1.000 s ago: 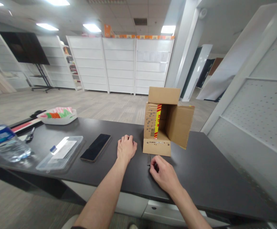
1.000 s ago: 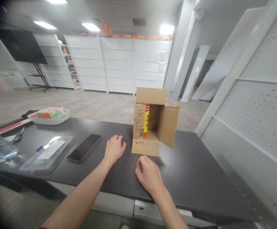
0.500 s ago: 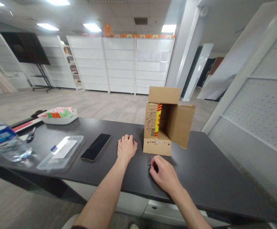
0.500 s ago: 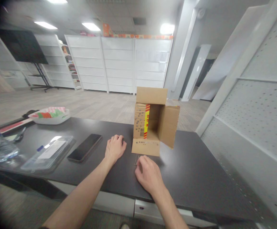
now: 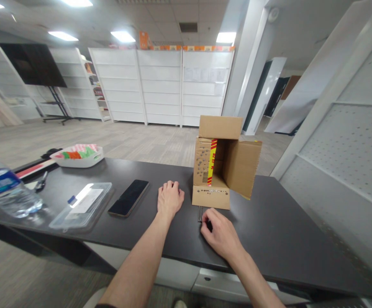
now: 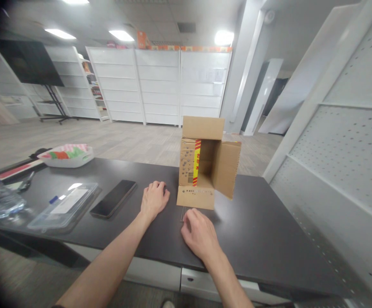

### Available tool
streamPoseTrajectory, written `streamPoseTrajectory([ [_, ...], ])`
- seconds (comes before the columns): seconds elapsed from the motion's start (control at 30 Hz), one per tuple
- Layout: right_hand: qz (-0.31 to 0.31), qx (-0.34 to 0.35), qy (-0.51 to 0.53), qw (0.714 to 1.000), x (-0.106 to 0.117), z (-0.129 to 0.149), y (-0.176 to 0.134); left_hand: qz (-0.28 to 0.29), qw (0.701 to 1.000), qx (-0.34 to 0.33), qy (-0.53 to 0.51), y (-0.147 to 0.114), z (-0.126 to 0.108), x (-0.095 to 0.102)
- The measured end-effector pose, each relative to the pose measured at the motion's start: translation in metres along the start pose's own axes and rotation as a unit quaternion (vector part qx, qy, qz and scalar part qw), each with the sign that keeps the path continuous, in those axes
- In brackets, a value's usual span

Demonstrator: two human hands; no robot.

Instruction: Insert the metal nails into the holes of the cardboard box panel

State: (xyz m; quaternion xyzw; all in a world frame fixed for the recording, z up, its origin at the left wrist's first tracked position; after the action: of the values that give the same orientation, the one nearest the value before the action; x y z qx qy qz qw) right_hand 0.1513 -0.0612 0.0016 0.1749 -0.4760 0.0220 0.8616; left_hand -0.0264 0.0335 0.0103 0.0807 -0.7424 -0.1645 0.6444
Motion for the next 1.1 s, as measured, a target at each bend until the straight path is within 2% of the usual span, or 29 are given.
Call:
streamPoseTrajectory([
  [0.7,-0.01,-0.009,0.024,1.0,0.003,0.001,-0.001,0.003,1.0,-0.001,-0.01,-0.001,0.0,0.001],
  [0.97,-0.05,-0.067,0.111,0.99,0.004,-0.011,0.007,0.005,1.0,0.004,-0.01,0.0,0.001,-0.001],
  [1.1,-0.043,-0.099,0.133,0.985,0.004,-0.017,0.018,0.007,1.0,0.004,-0.009,0.0,0.001,0.0],
])
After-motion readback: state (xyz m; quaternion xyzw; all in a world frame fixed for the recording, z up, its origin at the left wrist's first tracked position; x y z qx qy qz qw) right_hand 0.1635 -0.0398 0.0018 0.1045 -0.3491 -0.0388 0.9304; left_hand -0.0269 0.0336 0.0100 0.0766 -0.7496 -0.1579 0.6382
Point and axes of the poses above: each hand's wrist, its own y-axis towards the middle knuckle, its own x-axis out of the back of the hand, z = x × y, the point moved 3 cm from there along y, towards the middle knuckle, and after that the axes turned 5 degrees about -x, right-handed, at the moved point
